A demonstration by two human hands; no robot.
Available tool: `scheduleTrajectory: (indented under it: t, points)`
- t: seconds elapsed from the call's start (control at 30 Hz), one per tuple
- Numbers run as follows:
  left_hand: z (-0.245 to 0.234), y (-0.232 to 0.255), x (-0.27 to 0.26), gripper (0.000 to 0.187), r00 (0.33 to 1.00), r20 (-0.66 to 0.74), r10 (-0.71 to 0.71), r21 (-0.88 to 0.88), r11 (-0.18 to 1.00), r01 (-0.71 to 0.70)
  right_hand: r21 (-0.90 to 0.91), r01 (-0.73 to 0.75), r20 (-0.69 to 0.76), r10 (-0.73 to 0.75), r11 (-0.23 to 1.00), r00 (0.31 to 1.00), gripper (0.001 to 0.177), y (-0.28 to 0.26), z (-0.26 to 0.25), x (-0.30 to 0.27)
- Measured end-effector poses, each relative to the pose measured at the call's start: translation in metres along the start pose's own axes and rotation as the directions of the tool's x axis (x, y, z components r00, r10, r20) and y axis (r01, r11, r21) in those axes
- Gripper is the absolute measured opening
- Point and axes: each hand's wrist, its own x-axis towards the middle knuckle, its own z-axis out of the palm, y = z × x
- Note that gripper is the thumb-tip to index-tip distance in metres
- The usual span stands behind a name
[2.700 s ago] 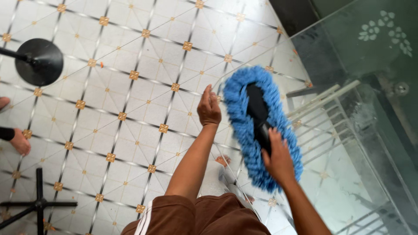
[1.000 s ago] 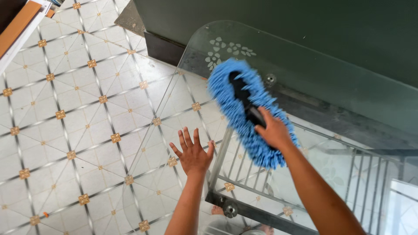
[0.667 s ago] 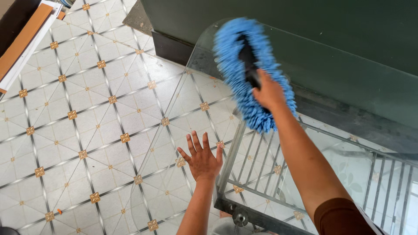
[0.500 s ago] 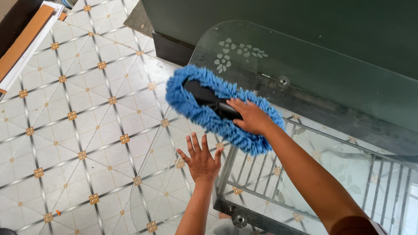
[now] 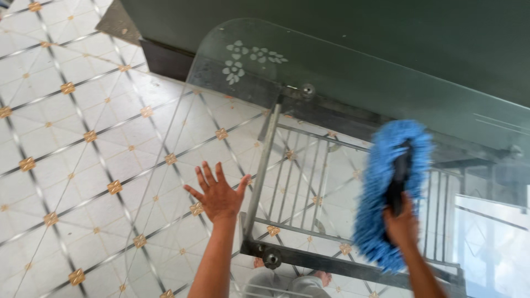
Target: The person cleans the surface of a glass-topped table using a blue microfiber duster. They wipe the glass top and the metal frame of the table in a repetitive motion.
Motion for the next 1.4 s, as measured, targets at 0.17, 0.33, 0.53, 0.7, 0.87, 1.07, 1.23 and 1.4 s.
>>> scheduleTrajectory:
  t: [0.17,0.33,0.53,0.7,0.87,1.07,1.23,1.4]
  points:
    - [0.01,-0.005,-0.003,0.095,1.0,-0.012,0.014,-0.04,0.999,-0.015,-0.046,0.62,0.137,-0.61,0.783,0.78,0.079,-0.071,0.059,-0.149]
    - [0.011,-0.005,-0.003,0.093,0.998,-0.052,0.026,-0.107,0.994,-0.031,-0.035,0.772,0.083,-0.768,0.635,0.635,0.077,-0.083,0.053,-0.117]
    - [0.016,-0.014,-0.007,0.084,0.991,-0.117,0.06,-0.311,0.946,-0.094,-0.004,0.176,-0.085,-0.176,0.984,0.981,0.079,0.049,-0.017,-0.067]
    - [0.015,-0.028,-0.017,0.071,0.945,-0.312,0.098,-0.594,0.757,-0.274,-0.054,0.289,-0.148,-0.294,0.956,0.944,0.085,0.085,0.023,-0.141]
    - [0.026,0.03,-0.095,0.072,0.827,-0.201,0.525,-0.451,0.7,-0.554,0.025,0.548,0.161,-0.544,0.836,0.823,0.08,0.042,0.051,-0.232]
    - [0.008,0.098,-0.223,0.081,0.722,-0.059,0.689,-0.565,0.573,-0.594,-0.069,0.445,0.054,-0.442,0.893,0.895,0.083,0.086,0.026,-0.16]
    - [0.003,0.108,-0.256,0.082,0.733,0.053,0.678,-0.455,0.67,-0.587,0.104,0.093,-0.16,-0.076,0.99,0.984,0.085,0.2,-0.018,-0.125]
    - [0.018,0.129,-0.259,0.076,0.822,0.164,0.546,-0.35,0.811,-0.469,0.009,0.156,-0.199,-0.151,0.988,0.968,0.094,0.229,0.007,-0.16]
